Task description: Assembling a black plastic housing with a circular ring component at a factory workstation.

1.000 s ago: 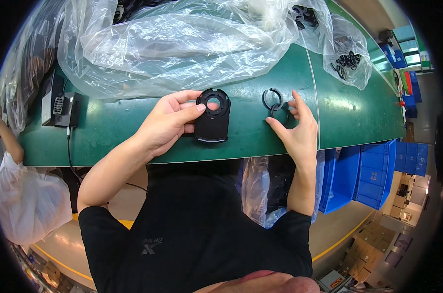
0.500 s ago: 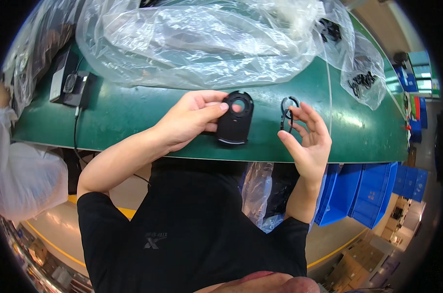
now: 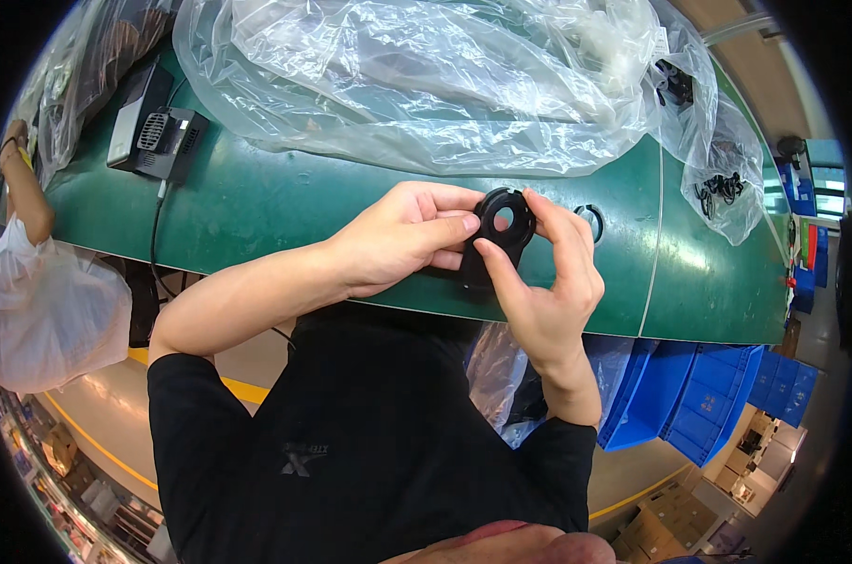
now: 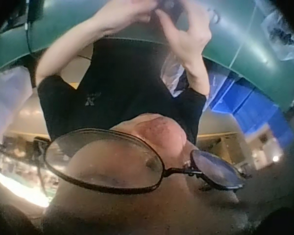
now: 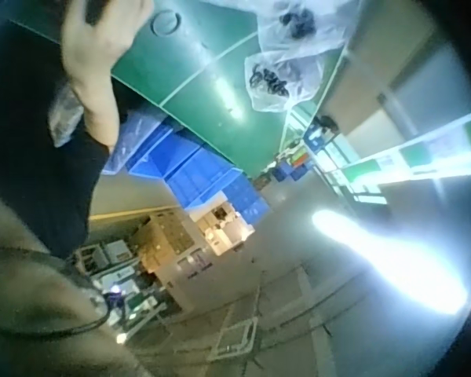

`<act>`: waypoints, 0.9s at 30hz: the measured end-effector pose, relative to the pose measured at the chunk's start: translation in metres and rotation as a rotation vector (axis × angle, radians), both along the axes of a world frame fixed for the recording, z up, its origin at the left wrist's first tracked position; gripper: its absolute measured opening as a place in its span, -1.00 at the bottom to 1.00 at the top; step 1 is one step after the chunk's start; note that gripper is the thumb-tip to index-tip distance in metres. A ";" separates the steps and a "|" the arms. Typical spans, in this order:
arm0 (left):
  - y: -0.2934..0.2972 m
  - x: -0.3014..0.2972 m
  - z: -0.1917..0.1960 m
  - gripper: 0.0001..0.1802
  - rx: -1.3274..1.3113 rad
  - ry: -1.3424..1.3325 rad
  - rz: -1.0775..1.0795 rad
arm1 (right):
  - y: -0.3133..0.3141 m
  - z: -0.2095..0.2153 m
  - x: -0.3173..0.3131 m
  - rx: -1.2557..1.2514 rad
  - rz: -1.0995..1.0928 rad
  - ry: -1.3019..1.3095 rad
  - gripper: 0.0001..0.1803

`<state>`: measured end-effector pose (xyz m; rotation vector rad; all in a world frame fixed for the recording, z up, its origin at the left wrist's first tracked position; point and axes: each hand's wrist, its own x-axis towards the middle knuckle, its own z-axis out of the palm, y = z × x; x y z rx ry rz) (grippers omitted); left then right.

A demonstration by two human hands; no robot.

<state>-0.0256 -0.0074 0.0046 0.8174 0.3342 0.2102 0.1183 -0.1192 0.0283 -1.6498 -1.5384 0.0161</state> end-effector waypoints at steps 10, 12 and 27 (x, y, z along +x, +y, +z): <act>-0.003 0.001 0.002 -0.61 -0.031 0.009 0.037 | 0.002 0.003 -0.001 -0.027 -0.023 -0.067 -0.45; -0.004 0.001 0.003 -0.62 0.018 0.041 0.037 | 0.003 0.003 -0.002 -0.016 -0.019 -0.110 -0.46; -0.010 -0.001 0.002 -0.71 0.342 0.092 0.056 | 0.009 0.000 0.017 -0.349 0.193 0.841 -0.82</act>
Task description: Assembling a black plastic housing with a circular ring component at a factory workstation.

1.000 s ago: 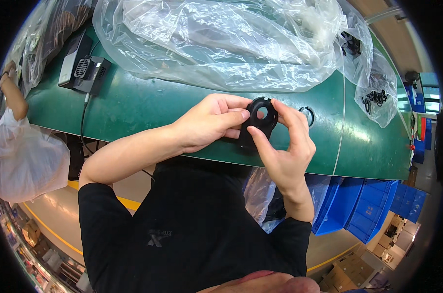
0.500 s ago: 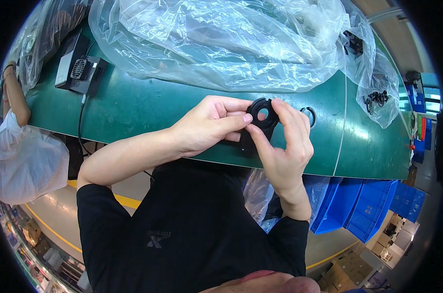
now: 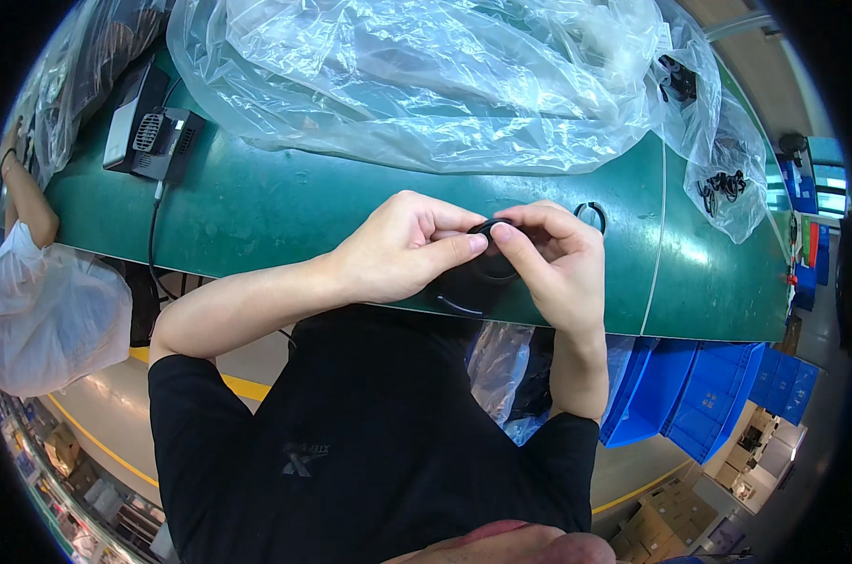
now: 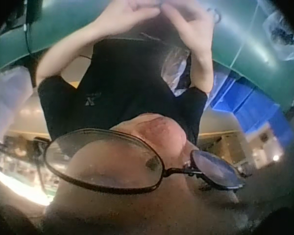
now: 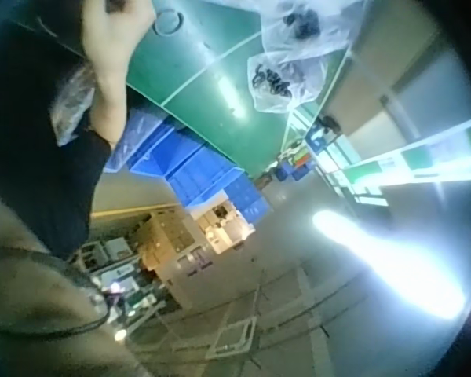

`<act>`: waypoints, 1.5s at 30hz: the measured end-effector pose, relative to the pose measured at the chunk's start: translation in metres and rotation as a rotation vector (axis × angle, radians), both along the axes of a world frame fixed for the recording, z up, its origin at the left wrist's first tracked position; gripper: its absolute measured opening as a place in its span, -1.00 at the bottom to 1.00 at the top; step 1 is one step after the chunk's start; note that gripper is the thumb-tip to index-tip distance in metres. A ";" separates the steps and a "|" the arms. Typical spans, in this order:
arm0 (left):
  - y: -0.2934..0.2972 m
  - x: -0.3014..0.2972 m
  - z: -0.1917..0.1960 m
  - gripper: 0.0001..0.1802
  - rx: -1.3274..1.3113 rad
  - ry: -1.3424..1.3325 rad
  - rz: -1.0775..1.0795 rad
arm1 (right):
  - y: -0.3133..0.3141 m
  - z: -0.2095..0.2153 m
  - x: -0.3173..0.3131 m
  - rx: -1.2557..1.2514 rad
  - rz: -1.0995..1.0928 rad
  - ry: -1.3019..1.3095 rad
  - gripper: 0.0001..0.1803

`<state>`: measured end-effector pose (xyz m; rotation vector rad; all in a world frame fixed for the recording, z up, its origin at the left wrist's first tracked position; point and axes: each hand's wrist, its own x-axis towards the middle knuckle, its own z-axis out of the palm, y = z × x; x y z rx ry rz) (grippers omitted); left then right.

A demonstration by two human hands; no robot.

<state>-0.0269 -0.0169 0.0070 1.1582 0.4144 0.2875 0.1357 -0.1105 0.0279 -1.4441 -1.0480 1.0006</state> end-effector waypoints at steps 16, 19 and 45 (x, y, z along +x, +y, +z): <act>0.003 -0.004 0.001 -0.72 0.049 0.072 -0.098 | -0.002 -0.004 -0.001 -0.073 0.027 0.157 -0.89; 0.002 -0.004 -0.001 -0.72 0.092 0.100 -0.095 | -0.002 -0.003 0.000 -0.079 0.048 0.151 -0.88; 0.002 -0.005 0.000 -0.77 0.204 0.133 0.101 | 0.001 -0.008 -0.003 -0.084 0.026 0.207 -0.86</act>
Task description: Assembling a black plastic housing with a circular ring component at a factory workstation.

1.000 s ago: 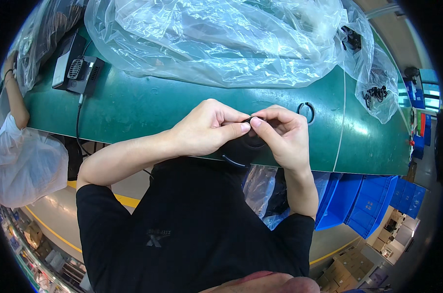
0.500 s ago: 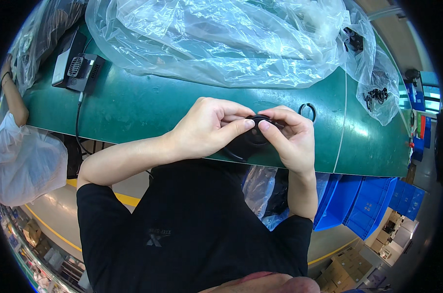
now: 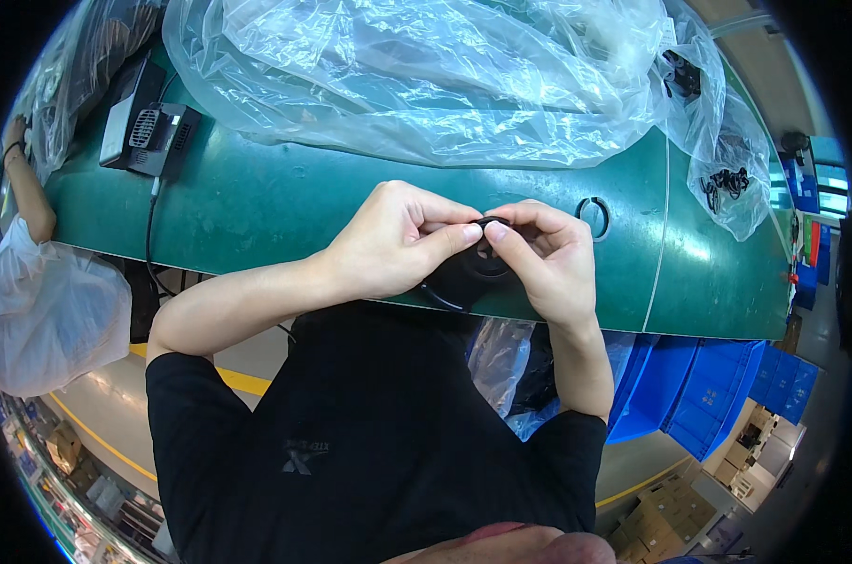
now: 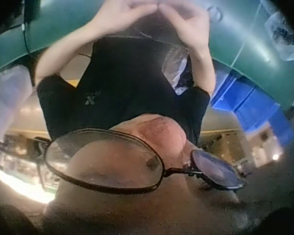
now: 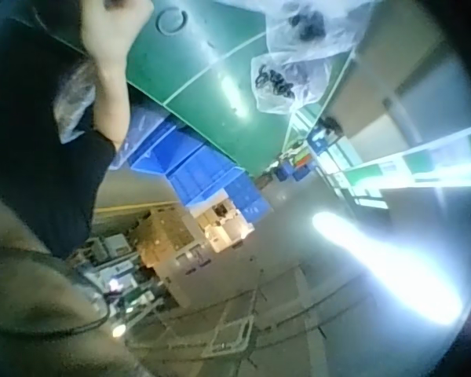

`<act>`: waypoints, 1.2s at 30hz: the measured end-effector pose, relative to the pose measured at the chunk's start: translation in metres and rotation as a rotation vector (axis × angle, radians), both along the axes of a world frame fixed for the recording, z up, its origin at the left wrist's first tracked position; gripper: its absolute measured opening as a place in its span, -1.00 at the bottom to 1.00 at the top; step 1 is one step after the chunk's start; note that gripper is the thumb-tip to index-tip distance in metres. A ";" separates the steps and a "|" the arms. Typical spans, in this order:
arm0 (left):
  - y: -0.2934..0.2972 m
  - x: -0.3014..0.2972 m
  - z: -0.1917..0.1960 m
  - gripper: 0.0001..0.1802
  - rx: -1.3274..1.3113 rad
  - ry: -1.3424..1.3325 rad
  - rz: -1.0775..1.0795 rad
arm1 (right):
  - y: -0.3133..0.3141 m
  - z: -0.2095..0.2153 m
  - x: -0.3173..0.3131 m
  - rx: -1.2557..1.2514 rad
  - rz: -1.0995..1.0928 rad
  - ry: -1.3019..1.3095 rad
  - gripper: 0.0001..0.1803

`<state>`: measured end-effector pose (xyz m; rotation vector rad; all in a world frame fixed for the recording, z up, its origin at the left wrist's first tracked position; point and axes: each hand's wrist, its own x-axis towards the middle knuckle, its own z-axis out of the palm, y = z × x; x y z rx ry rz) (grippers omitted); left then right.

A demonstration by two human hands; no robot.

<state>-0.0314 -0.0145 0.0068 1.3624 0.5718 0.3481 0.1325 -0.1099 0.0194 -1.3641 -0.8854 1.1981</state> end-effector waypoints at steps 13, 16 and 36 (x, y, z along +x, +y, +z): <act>-0.004 0.002 -0.004 -0.71 0.049 -0.054 0.035 | -0.002 0.004 0.010 0.043 0.069 0.033 -0.79; -0.004 0.002 -0.001 -0.73 0.152 -0.048 0.053 | -0.002 0.005 0.007 0.018 0.041 0.042 -0.80; 0.003 0.002 -0.004 -0.75 -0.064 -0.043 0.022 | 0.010 -0.001 -0.002 -0.023 -0.040 -0.058 -0.81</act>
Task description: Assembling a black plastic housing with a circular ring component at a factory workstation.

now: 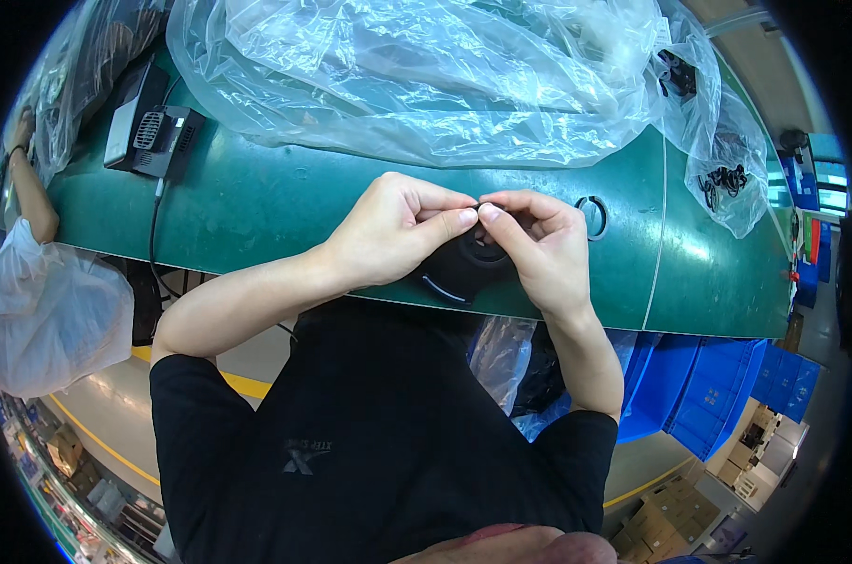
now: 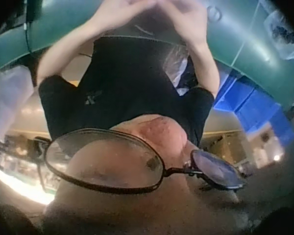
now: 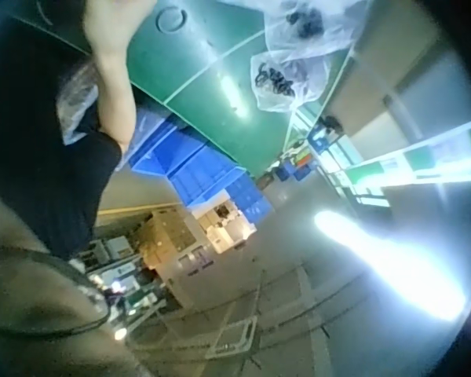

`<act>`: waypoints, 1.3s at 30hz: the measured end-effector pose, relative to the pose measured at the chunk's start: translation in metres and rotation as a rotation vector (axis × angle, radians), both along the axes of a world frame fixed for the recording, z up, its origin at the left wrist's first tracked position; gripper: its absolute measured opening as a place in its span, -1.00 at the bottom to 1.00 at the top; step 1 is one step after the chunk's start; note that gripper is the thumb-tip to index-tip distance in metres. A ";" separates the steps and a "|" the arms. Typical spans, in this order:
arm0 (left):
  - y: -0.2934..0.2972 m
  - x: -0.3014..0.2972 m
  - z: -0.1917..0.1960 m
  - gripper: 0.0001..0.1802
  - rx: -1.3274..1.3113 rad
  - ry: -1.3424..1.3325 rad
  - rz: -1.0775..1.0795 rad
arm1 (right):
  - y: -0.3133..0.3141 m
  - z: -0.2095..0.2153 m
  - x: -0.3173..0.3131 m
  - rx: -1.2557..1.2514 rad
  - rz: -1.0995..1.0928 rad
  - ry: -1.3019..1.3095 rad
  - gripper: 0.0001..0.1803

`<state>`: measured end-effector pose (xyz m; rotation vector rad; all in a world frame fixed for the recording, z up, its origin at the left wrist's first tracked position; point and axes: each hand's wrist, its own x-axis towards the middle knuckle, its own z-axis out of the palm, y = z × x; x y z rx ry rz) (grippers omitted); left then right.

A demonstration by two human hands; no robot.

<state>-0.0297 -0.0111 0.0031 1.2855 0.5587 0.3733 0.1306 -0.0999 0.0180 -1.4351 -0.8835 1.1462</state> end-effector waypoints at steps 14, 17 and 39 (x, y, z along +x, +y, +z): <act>0.000 0.001 -0.004 -0.69 -0.227 -0.042 0.056 | -0.015 0.011 -0.009 0.454 0.005 -1.174 -0.39; 0.000 0.002 -0.008 -0.69 -0.310 -0.116 0.069 | -0.014 0.008 -0.010 0.475 0.004 -1.213 -0.40; -0.002 0.002 -0.001 -0.70 -0.126 -0.090 0.080 | -0.011 0.010 -0.021 0.454 -0.012 -1.204 -0.39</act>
